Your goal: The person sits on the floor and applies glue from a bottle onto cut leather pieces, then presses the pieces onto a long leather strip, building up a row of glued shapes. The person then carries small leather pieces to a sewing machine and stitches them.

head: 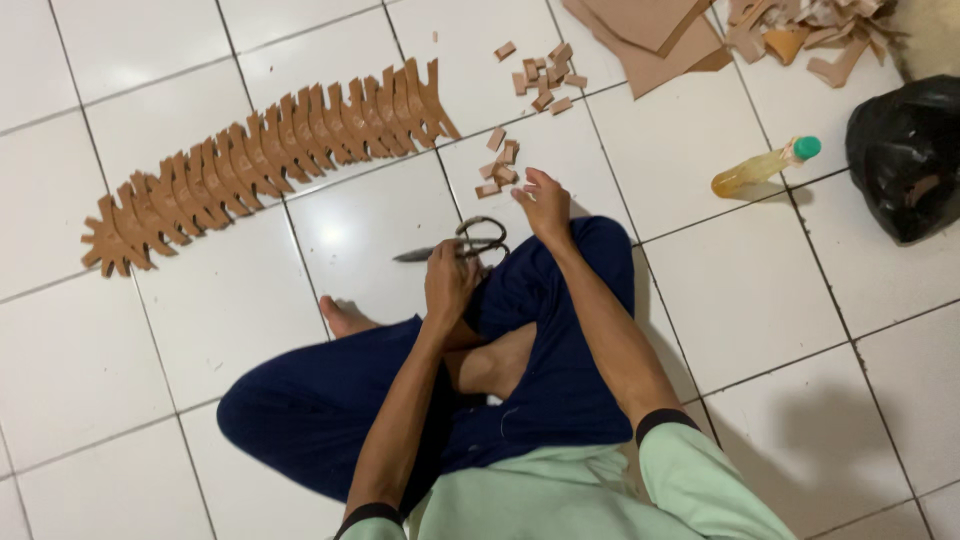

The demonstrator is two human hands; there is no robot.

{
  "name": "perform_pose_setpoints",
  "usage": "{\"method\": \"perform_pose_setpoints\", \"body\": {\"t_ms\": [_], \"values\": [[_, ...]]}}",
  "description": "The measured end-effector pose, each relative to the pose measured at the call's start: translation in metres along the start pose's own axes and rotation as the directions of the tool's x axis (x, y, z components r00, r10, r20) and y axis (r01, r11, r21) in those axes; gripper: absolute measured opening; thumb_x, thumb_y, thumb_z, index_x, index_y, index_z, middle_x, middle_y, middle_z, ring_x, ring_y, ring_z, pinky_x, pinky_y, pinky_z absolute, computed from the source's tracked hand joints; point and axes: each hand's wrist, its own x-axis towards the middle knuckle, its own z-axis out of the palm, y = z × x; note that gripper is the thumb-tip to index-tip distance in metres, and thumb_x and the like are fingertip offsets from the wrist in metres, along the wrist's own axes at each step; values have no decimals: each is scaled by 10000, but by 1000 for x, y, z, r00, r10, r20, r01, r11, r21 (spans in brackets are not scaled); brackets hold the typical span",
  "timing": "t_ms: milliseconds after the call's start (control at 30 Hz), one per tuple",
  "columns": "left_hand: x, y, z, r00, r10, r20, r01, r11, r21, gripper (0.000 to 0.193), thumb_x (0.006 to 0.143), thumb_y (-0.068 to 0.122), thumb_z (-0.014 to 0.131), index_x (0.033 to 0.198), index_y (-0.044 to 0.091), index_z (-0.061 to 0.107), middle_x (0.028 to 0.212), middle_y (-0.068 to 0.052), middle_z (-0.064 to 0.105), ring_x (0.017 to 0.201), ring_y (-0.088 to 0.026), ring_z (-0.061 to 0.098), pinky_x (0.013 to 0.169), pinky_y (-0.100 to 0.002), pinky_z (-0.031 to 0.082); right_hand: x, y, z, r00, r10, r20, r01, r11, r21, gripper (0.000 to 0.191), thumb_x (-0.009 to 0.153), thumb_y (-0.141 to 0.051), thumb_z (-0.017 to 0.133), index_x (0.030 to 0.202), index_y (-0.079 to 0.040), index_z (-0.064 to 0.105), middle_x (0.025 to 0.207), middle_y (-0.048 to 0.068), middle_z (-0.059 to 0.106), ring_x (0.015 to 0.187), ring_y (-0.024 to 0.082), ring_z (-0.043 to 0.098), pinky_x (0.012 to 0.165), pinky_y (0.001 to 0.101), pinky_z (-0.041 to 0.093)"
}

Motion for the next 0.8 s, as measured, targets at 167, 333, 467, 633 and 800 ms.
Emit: {"method": "perform_pose_setpoints", "body": {"t_ms": [167, 333, 467, 633, 800], "values": [[69, 10, 24, 1000, -3, 24, 0, 995, 99, 347, 918, 71, 660, 1252, 20, 585, 1214, -219, 645, 1060, -430, 607, 866, -514, 531, 26, -3, 13, 925, -376, 60, 380, 898, -223, 1110, 552, -220, 945, 1451, 126, 393, 1269, 383, 510, 1146, 538, 549, 916, 544, 528], [145, 28, 55, 981, -79, 175, 48, 983, 175, 294, 985, 113, 604, 1265, 32, 562, 1199, -190, 654, 1104, -407, 607, 865, -523, 530, 83, -2, 8, 981, -55, 184, 111, 944, -311, 685, 898, -372, 806, 1458, -74, 548, 1429, 217, 579, 1310, 391, 584, 1088, 463, 508], [166, 23, 77, 990, 141, 14, -141, 979, 150, 487, 919, 184, 642, 1348, -1, 504, 1346, -243, 559, 1263, -445, 532, 1071, -489, 490, 150, 9, -17, 997, -72, 39, 81, 944, -319, 934, 799, -546, 843, 1481, -56, 434, 1513, 272, 392, 1400, 440, 386, 1107, 533, 394], [178, 11, 104, 924, 329, 193, -366, 908, 203, 800, 832, 191, 687, 1544, -20, 391, 1595, -253, 370, 1514, -442, 320, 1248, -540, 277, 221, 19, -18, 987, -114, 116, 156, 869, -470, 884, 851, -710, 668, 1519, -162, 482, 1576, 258, 341, 1475, 469, 289, 1162, 671, 222], [185, 9, 130, 966, 220, 135, -241, 954, 175, 793, 924, 365, 666, 1494, -94, 361, 1569, -341, 329, 1484, -485, 297, 1234, -556, 231, 244, 39, 7, 841, -180, 511, 460, 735, -498, 682, 930, -736, 464, 1480, -339, 538, 1665, 119, 295, 1526, 477, 161, 1166, 753, 70]]}}
